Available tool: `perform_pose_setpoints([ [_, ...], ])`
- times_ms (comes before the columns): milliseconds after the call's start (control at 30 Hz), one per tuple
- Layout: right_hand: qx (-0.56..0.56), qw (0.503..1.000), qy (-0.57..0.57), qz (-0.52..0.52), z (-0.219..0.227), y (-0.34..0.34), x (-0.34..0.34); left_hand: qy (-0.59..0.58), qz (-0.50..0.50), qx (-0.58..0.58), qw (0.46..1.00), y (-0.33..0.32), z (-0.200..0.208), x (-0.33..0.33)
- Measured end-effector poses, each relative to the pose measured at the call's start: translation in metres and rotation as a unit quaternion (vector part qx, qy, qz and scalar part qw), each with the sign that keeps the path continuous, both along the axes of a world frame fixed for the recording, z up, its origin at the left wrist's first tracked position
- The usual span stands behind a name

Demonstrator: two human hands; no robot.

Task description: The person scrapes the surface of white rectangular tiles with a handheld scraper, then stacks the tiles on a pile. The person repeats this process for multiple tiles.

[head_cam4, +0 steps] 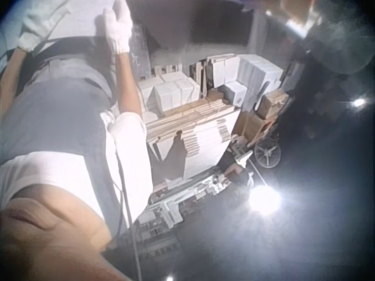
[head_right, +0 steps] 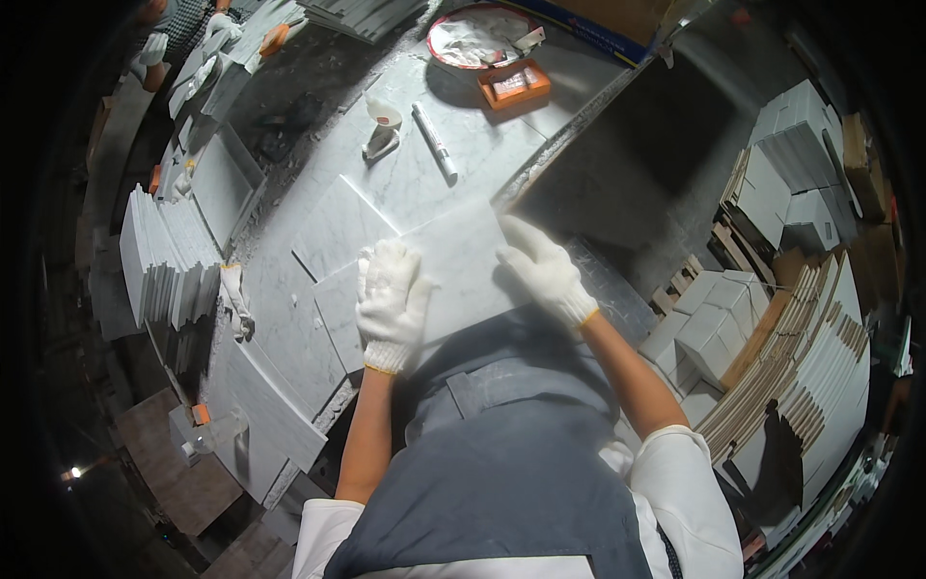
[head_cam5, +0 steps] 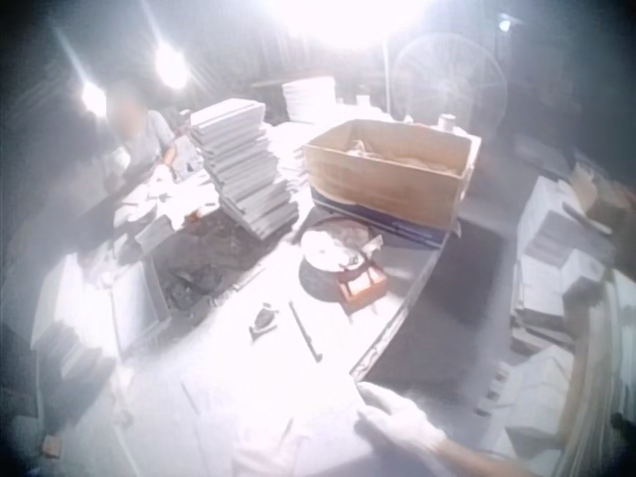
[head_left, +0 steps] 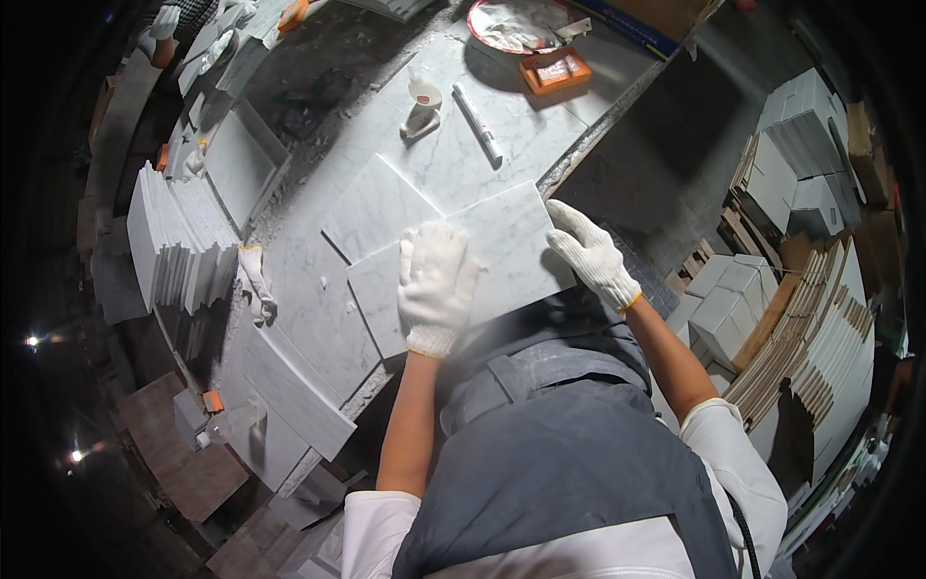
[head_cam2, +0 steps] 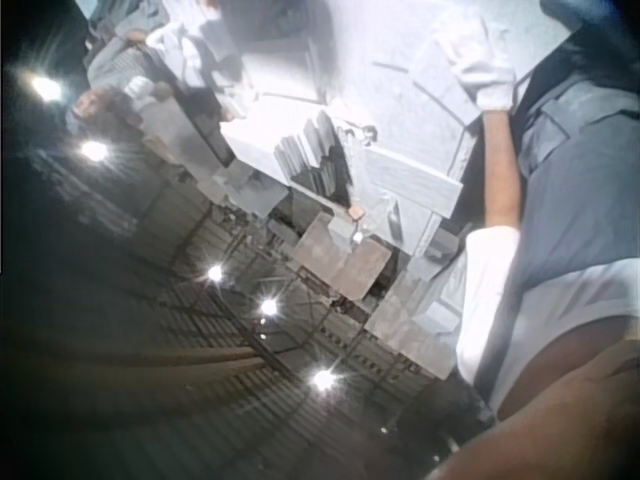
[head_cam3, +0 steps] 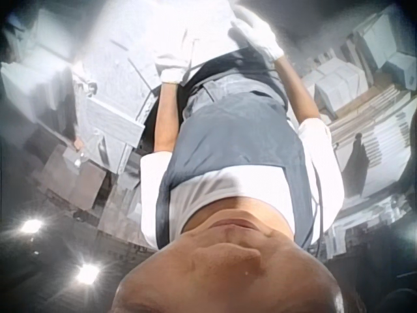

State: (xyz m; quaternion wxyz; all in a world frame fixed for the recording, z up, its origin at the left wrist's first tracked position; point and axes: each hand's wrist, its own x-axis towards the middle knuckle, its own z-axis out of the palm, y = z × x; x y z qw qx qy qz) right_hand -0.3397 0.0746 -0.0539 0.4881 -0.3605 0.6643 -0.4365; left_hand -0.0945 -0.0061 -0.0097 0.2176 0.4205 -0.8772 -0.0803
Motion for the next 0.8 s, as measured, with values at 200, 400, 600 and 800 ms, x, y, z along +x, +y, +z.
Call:
perform_pose_setpoints([
  [200,0.006,1.0,0.008,0.028,-0.003,-0.005,-0.005,0.006,-0.003,-0.007,1.0,0.0,-0.002,0.0],
  [400,0.014,0.997,-0.038,0.059,0.013,0.012,-0.014,0.01,-0.003,0.005,1.0,-0.002,-0.002,0.0],
  [600,0.036,0.998,-0.049,0.033,0.021,0.016,-0.031,0.0,-0.006,0.008,1.0,-0.002,-0.002,0.0],
  [800,0.001,0.997,-0.013,-0.075,0.01,0.002,-0.033,-0.009,-0.007,-0.009,1.0,-0.003,-0.004,0.0],
])
